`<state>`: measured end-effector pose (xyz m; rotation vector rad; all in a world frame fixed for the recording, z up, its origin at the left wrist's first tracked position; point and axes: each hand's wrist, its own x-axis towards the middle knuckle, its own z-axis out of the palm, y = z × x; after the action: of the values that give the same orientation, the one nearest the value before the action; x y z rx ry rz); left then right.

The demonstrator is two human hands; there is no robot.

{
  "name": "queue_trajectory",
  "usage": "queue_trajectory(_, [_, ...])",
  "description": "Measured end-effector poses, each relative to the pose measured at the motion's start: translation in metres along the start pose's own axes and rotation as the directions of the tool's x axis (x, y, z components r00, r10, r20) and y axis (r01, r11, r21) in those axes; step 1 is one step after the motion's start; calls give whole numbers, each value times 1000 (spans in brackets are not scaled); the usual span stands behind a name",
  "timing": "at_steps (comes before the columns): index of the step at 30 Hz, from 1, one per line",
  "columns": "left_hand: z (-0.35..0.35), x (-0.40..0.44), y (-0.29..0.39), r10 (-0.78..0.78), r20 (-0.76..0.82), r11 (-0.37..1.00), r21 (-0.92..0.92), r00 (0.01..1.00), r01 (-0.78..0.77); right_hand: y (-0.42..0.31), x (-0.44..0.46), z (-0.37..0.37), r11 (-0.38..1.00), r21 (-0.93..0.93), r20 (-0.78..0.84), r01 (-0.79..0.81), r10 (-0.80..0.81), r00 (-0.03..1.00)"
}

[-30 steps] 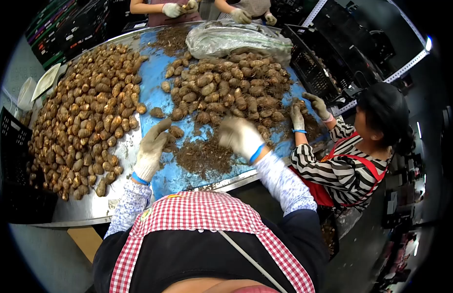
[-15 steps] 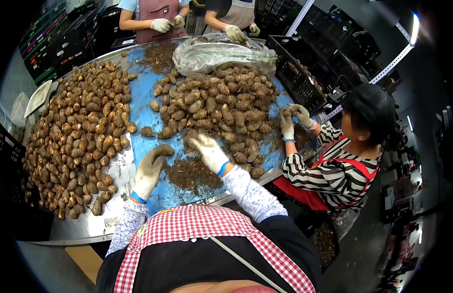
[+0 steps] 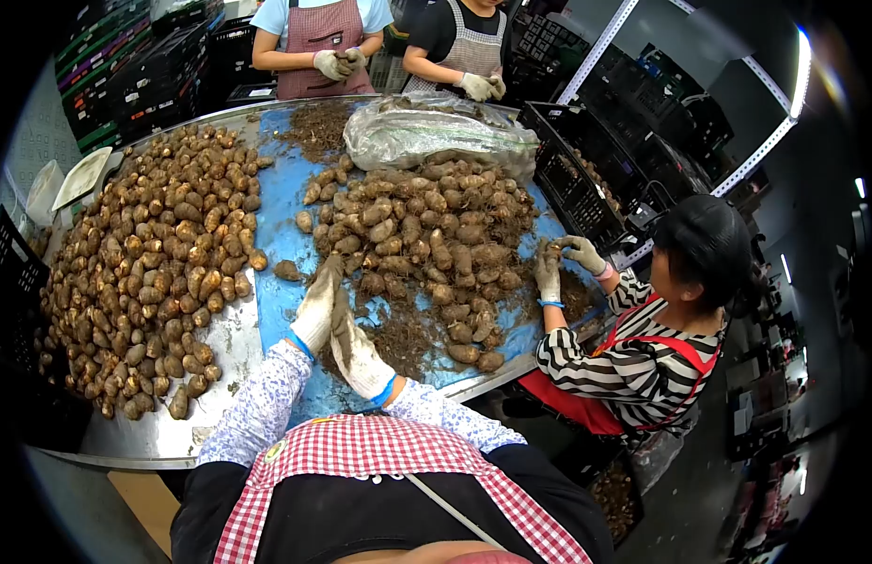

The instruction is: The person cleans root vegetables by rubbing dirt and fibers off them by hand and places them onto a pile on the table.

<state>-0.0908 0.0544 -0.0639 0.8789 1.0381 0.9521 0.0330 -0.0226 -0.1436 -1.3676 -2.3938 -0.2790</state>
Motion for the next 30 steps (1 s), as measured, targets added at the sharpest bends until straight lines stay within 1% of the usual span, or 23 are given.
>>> queue_trajectory(2, [20,-6,0,207,-113,978,7,972,-208,6,23,-27,752,656,-25,-60,101,995])
queue_trajectory(3, [22,-5,-12,186,-63,982,-3,981,-187,8,37,-46,6,976,211,-217,219,953])
queue_trajectory(4, [25,-4,-25,164,-12,986,-10,986,-164,16,57,-67,-600,783,384,-166,256,887])
queue_trajectory(6, [32,-13,-70,301,-192,833,529,934,-159,34,87,-93,-832,555,427,13,298,854])
queue_trajectory(7, [66,-59,-17,41,-362,682,691,931,239,39,88,-90,-683,730,291,35,357,888])
queue_trajectory(8, [78,-79,-8,205,-233,638,769,951,51,44,89,-87,-500,862,149,84,408,901])
queue_trajectory(9, [70,-74,-16,481,-60,506,834,875,-221,47,86,-79,-627,779,262,20,353,898])
queue_trajectory(10, [63,-70,-24,704,120,271,866,700,-421,50,83,-72,-739,673,370,-37,293,881])
queue_trajectory(11, [53,-61,-24,776,248,98,861,580,-499,28,78,-84,-654,756,351,13,422,836])
queue_trajectory(12, [40,-44,-20,782,328,-5,854,531,-520,23,69,-77,-806,592,201,15,166,965])
queue_trajectory(13, [23,-25,-16,773,390,-90,848,500,-522,20,63,-70,-913,405,-31,-39,-56,998])
queue_trajectory(14, [5,-6,-15,757,442,-160,840,482,-518,-2,61,-76,-771,636,383,-39,271,883])
queue_trajectory(16, [-15,31,-27,748,489,-260,839,449,-479,-15,50,-86,-637,770,335,-29,366,868])
queue_trajectory(17, [-14,42,-40,750,495,-293,843,439,-451,-11,55,-97,-712,701,386,-38,334,860])
queue_trajectory(18, [2,45,-58,741,464,-294,874,485,-388,-6,59,-107,-780,624,435,-43,302,848])
queue_trajectory(20, [44,36,-89,547,282,-228,956,788,-185,38,63,-74,-951,273,53,-144,-135,989])
queue_trajectory(21, [66,17,-100,647,184,149,921,740,-360,48,62,-67,-947,299,31,-121,-117,993])
queue_trajectory(22, [89,-6,-108,703,41,477,713,710,-514,58,60,-59,-941,324,9,-98,-100,995])
queue_trajectory(24, [98,-36,-76,560,4,731,469,829,-496,54,52,-83,-611,791,304,-35,344,888])
queue_trajectory(25, [91,-68,-24,376,105,731,577,921,-364,50,52,-84,-612,790,337,-38,383,860])
queue_trajectory(27, [77,-80,0,172,197,743,617,965,-258,33,49,-79,-617,786,403,-43,457,793])
queue_trajectory(29, [59,-62,3,206,219,750,591,954,-297,2,46,-90,-659,726,616,-195,499,610])
queue_trajectory(30, [50,-54,8,226,224,704,635,948,-318,-2,37,-86,-538,780,594,-320,476,648])
